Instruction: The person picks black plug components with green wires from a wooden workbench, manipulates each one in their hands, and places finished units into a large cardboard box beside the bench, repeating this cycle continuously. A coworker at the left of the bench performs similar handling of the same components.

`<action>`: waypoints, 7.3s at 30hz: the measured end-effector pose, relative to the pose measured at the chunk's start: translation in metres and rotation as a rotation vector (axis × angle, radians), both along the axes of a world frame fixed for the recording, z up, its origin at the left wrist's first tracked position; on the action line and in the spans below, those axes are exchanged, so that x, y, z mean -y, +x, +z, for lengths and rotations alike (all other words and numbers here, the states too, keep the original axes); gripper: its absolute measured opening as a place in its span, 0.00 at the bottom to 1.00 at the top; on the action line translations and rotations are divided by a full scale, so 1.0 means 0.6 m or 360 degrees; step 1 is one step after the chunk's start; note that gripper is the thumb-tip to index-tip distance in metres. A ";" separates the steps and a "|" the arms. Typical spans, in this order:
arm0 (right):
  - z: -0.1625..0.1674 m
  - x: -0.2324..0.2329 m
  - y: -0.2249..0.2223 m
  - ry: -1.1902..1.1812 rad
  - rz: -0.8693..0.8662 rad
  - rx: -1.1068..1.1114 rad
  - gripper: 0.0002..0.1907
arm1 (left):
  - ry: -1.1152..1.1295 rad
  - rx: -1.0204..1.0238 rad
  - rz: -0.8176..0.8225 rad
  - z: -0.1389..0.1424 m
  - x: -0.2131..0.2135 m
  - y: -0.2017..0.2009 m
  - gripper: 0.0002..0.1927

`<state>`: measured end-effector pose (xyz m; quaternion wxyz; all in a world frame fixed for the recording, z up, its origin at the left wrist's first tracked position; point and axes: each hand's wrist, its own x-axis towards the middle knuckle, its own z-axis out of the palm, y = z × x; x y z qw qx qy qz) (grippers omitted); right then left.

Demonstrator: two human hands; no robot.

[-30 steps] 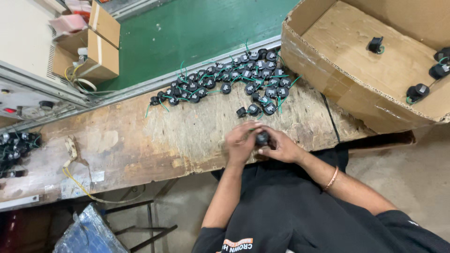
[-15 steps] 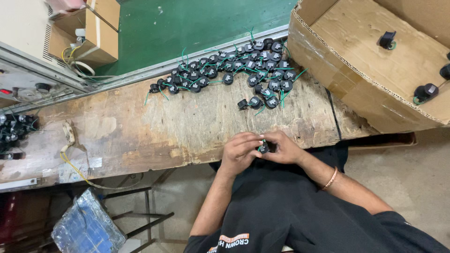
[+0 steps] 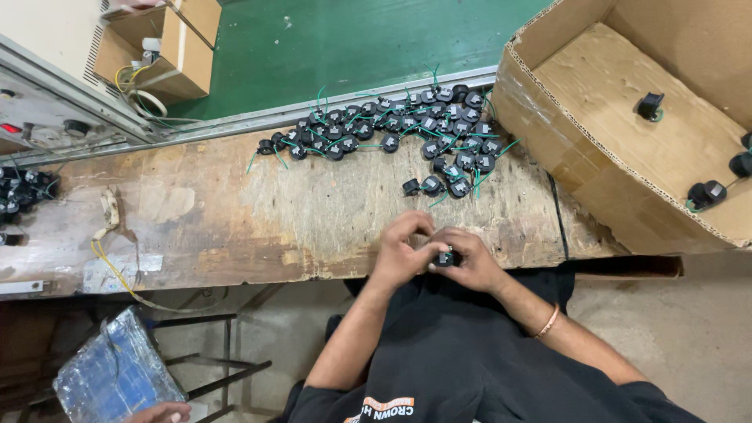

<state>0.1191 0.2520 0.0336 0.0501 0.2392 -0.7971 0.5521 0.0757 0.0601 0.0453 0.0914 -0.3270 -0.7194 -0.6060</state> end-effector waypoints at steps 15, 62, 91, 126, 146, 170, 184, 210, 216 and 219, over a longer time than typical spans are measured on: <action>-0.037 -0.008 -0.019 -0.0558 -0.0243 0.0406 0.35 | 0.0271 0.0639 0.0295 -0.014 0.015 -0.072 0.10; -0.010 0.039 -0.046 -0.0015 -0.0023 -0.0024 0.09 | -0.1074 -0.0002 0.0740 0.014 0.148 -0.247 0.30; -0.049 0.037 -0.031 -0.0395 0.0056 0.0145 0.09 | -0.0011 -0.0301 0.1243 -0.078 0.207 -0.121 0.14; -0.024 0.039 -0.028 -0.0397 0.0189 0.0100 0.13 | 0.0014 0.0336 0.1227 -0.079 0.235 -0.093 0.22; -0.016 0.030 0.024 -0.0746 0.0058 0.0566 0.21 | -0.0418 0.0136 0.0675 -0.077 0.251 -0.076 0.18; -0.005 0.047 0.006 0.0082 0.0069 0.0125 0.18 | 0.0497 0.1045 -0.0424 -0.047 0.068 0.014 0.19; 0.004 0.032 0.019 -0.0072 -0.0110 0.0122 0.17 | 0.0092 -0.0006 -0.0277 0.010 0.067 0.016 0.13; -0.030 0.044 0.038 -0.1525 0.0033 0.1066 0.34 | 0.0360 0.0049 0.0943 -0.054 0.097 -0.089 0.09; -0.033 0.060 0.023 -0.1698 0.0166 0.1131 0.36 | 0.0687 0.0497 -0.0032 -0.039 0.033 0.013 0.10; -0.047 0.060 0.028 -0.1682 0.0156 0.1173 0.33 | 0.0446 0.0069 0.0152 -0.014 0.015 0.014 0.10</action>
